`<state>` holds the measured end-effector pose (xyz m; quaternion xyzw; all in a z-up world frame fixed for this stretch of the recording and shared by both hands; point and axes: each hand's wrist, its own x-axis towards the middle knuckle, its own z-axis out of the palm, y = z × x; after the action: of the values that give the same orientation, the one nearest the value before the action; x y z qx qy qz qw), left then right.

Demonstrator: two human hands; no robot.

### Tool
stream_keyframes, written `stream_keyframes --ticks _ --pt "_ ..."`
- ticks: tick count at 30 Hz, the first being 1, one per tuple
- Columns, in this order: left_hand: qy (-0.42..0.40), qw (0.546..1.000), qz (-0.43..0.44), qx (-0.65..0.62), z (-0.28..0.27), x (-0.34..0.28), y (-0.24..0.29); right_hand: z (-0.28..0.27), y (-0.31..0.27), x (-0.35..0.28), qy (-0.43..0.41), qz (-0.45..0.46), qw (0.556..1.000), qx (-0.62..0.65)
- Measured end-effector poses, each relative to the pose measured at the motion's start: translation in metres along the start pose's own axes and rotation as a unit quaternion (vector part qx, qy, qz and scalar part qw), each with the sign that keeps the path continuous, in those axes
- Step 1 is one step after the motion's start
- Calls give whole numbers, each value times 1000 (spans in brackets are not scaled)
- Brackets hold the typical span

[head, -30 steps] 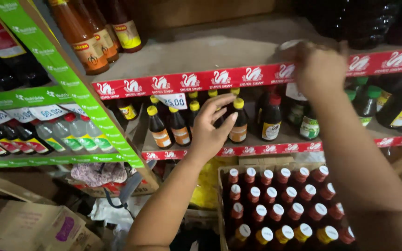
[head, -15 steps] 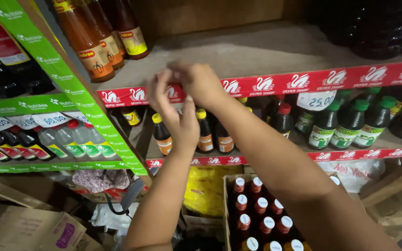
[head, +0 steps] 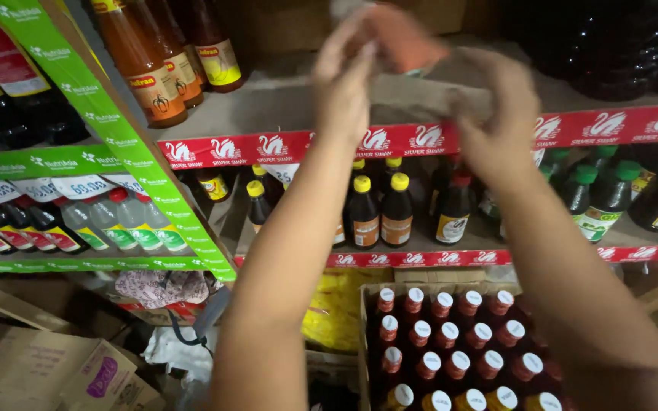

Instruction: Organizing and stocking condiment bottles into a display box and onto grocery shelves.

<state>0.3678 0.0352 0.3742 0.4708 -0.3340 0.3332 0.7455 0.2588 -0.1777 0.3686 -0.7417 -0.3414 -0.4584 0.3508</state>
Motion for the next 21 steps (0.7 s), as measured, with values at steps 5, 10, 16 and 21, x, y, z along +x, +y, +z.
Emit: stream_keyframes --ticks 5,10,16,21 --pt "71 900 47 427 64 4 -16 -24 25 -28 6 -9 990 -140" --pt "-268 664 -159 680 123 -20 14 -19 37 -48 -39 -11 967 -253" --pt "-265 610 -254 702 86 -4 -12 -14 44 -50 -35 39 974 -221" --pt "-202 658 -228 688 -19 14 -15 -11 52 -56 -25 36 976 -215"
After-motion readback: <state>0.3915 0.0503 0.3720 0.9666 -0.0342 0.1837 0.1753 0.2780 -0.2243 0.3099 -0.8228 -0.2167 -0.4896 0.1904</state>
